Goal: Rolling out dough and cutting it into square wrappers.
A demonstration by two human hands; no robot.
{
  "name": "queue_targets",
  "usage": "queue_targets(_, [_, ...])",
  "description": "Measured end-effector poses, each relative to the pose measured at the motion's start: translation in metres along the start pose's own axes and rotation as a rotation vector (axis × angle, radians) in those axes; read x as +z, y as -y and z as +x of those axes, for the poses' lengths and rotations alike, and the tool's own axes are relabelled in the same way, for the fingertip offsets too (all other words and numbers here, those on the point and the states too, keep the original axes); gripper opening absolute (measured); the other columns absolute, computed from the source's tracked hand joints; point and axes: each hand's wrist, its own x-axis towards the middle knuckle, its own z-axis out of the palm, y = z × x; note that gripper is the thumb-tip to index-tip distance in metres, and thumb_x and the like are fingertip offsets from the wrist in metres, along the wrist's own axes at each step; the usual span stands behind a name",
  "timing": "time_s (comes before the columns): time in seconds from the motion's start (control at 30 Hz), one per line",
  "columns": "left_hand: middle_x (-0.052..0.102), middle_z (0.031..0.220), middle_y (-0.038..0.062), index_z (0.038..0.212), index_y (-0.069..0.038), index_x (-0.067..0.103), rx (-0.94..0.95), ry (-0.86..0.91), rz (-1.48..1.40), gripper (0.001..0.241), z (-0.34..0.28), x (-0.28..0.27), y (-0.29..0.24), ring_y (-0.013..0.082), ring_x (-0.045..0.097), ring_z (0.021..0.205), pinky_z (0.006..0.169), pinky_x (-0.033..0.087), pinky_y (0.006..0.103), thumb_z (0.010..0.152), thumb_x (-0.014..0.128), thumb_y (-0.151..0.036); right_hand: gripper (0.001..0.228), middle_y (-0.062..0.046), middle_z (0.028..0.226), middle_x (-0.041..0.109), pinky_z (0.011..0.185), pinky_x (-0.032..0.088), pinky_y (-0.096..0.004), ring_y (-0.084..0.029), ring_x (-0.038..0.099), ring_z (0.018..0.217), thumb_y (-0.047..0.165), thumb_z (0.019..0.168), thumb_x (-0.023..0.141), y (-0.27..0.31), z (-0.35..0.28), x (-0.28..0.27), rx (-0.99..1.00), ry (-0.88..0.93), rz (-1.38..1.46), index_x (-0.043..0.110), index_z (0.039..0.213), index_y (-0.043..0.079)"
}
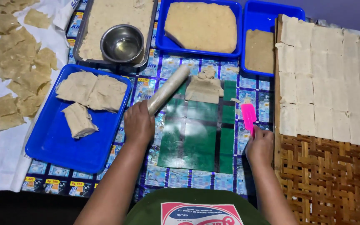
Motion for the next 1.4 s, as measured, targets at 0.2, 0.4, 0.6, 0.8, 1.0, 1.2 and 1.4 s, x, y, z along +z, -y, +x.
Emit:
queue_targets(0.2, [0.063, 0.124, 0.010, 0.140, -0.014, 0.056, 0.376, 0.012, -0.133, 0.066, 0.006, -0.078, -0.028, 0.0327, 0.059, 0.120, 0.106, 0.043, 0.0482, 0.079, 0.077, -0.028, 0.041, -0.019, 0.138, 0.056, 0.112, 0.036, -0.055, -0.042, 0.057, 0.129, 0.032, 0.105, 0.054, 0.136, 0.080, -0.130, -0.525, -0.218, 0.312, 0.065, 0.136, 0.008])
queue_targets(0.4, [0.066, 0.115, 0.008, 0.136, -0.014, 0.057, 0.727, 0.050, -0.151, 0.063, 0.112, -0.048, -0.067, 0.0278, 0.060, 0.120, 0.118, 0.032, 0.0516, 0.081, 0.078, -0.034, 0.053, 0.000, 0.090, 0.059, 0.085, 0.049, -0.041, -0.022, 0.065, 0.091, 0.066, 0.105, 0.036, 0.135, 0.176, -0.063, -0.813, -0.200, -0.052, 0.064, 0.106, 0.021])
queue_targets(0.6, [0.067, 0.110, 0.003, 0.130, -0.019, 0.055, 0.648, 0.180, -0.143, 0.062, 0.181, 0.014, -0.086, 0.0250, 0.061, 0.115, 0.103, 0.045, 0.0436, 0.079, 0.083, -0.041, 0.050, -0.006, 0.083, 0.057, 0.073, 0.054, -0.044, -0.030, 0.067, 0.085, 0.058, 0.112, 0.041, 0.105, 0.232, 0.008, -0.664, -0.057, -0.055, 0.055, 0.090, 0.016])
queue_targets(0.8, [0.055, 0.083, 0.004, 0.091, -0.017, 0.052, 0.421, -0.062, -0.231, 0.037, 0.186, 0.056, -0.090, 0.0293, 0.063, 0.086, 0.076, 0.051, 0.0451, 0.104, 0.044, -0.051, 0.037, 0.001, 0.080, 0.056, 0.070, 0.054, -0.035, -0.021, 0.068, 0.080, 0.045, 0.113, 0.038, 0.108, 0.230, 0.022, -0.653, -0.017, -0.144, 0.055, 0.088, 0.023])
queue_targets(1.0, [0.050, 0.075, 0.002, 0.084, -0.018, 0.051, 0.385, -0.277, -0.118, 0.024, 0.168, 0.068, -0.085, 0.0263, 0.061, 0.077, 0.064, 0.049, 0.0407, 0.102, 0.047, -0.034, 0.036, 0.001, 0.077, 0.050, 0.063, 0.051, -0.034, -0.021, 0.064, 0.076, 0.039, 0.112, 0.039, 0.119, 0.220, 0.017, -0.688, -0.089, -0.137, 0.054, 0.084, 0.022])
queue_targets(1.2, [0.049, 0.076, 0.004, 0.085, -0.016, 0.051, 0.389, -0.281, -0.134, 0.021, 0.142, 0.061, -0.084, 0.0292, 0.061, 0.078, 0.065, 0.048, 0.0416, 0.101, 0.047, -0.027, 0.035, 0.001, 0.078, 0.049, 0.062, 0.050, -0.033, -0.021, 0.064, 0.077, 0.038, 0.110, 0.041, 0.116, 0.197, 0.017, -0.697, -0.151, -0.134, 0.053, 0.083, 0.020])
queue_targets(1.4, [0.048, 0.077, 0.004, 0.084, -0.016, 0.050, 0.394, -0.278, -0.126, 0.020, 0.122, 0.065, -0.077, 0.0296, 0.059, 0.079, 0.066, 0.047, 0.0420, 0.100, 0.048, -0.028, 0.029, -0.004, 0.082, 0.053, 0.070, 0.053, -0.039, -0.026, 0.065, 0.086, 0.038, 0.104, 0.046, 0.110, 0.179, 0.018, -0.633, -0.040, -0.100, 0.056, 0.084, 0.017])
